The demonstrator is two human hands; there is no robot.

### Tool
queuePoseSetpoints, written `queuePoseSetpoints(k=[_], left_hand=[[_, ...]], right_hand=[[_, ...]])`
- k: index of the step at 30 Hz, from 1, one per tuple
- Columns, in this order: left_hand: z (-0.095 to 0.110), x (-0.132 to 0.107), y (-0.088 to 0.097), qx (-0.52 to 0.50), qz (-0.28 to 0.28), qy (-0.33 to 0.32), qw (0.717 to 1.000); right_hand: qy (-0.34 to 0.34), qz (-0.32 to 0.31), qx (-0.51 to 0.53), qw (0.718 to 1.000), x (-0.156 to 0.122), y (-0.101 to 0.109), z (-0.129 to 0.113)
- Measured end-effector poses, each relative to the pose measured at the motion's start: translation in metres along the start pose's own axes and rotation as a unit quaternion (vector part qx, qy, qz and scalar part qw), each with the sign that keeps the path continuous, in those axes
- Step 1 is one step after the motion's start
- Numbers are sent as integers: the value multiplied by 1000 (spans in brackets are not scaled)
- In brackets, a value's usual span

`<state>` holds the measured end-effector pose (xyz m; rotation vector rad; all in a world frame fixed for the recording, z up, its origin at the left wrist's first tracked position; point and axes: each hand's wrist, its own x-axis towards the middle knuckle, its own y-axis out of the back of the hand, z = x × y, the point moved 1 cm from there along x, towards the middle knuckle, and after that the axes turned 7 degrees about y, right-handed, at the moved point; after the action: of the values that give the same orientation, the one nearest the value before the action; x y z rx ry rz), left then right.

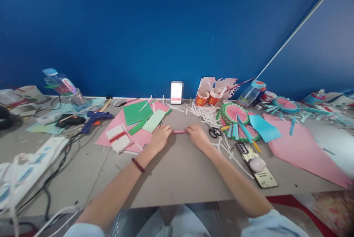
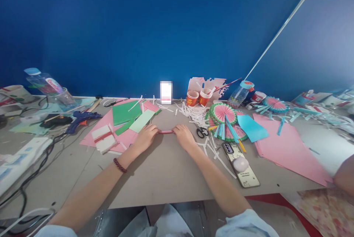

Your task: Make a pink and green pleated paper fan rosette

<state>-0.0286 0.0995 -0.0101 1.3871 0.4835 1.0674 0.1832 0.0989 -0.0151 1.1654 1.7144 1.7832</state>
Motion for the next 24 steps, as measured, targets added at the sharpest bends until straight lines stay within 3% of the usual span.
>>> queuePoseSetpoints(k=[9, 17, 24], left_hand=[[0, 0, 2, 5, -13, -1, 1000], [-3, -2, 3, -6, 26, 26, 999], [-9, -1, 5, -28, 7, 53, 998]], right_hand=[[-14, 11, 36, 999, 2, 8, -3], [-27, 36, 82, 996, 0, 9, -1], [-47, 58, 154, 985, 1, 9, 4]])
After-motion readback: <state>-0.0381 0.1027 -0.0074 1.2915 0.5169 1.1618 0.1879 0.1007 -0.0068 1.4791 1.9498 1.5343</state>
